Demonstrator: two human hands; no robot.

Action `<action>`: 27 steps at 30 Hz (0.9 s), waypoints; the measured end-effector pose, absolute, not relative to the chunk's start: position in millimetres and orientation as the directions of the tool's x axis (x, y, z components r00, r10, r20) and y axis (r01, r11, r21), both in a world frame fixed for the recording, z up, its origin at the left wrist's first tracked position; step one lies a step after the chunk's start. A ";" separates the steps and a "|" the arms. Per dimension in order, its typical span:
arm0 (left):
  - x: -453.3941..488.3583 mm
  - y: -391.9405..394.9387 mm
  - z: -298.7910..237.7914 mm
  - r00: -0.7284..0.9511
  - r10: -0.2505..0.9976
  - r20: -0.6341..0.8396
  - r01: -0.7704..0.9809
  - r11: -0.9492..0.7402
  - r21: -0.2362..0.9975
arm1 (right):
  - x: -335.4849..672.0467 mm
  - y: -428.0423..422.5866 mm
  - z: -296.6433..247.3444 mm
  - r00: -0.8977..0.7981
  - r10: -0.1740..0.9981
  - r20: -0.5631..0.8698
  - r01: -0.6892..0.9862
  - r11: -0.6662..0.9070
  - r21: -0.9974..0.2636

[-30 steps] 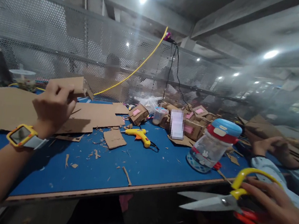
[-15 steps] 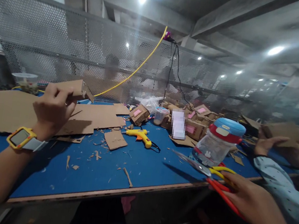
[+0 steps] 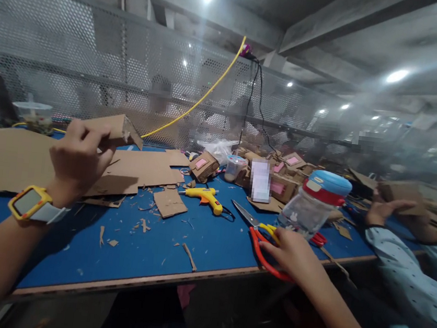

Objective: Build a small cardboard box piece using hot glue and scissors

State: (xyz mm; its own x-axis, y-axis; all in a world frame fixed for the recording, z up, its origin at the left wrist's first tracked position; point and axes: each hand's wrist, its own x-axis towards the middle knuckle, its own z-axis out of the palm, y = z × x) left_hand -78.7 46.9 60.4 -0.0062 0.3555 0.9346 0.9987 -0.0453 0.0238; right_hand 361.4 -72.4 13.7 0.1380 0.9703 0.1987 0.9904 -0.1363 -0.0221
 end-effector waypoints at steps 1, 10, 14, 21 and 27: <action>-77.1 46.3 60.0 -0.002 0.364 0.931 0.999 -0.042 0.019 | 355.4 -69.5 12.8 0.150 0.967 0.208 0.989 -0.148 -0.024; -71.5 42.5 56.7 0.061 0.404 0.913 0.998 -0.052 -0.044 | 319.1 -42.9 10.9 0.316 0.855 0.411 0.949 -0.286 -0.135; -73.5 44.0 55.7 0.075 0.338 0.938 0.996 -0.070 -0.054 | 338.9 -51.9 6.5 0.446 0.403 0.799 0.895 -0.193 -0.402; -74.4 44.9 55.9 0.070 0.314 0.947 0.995 -0.089 -0.044 | 390.3 -21.2 2.1 0.745 0.267 0.611 0.657 -0.138 -0.741; -77.6 44.8 57.0 0.076 0.274 0.959 0.993 -0.111 -0.047 | 391.8 0.2 16.1 0.715 0.271 0.644 0.685 -0.092 -0.723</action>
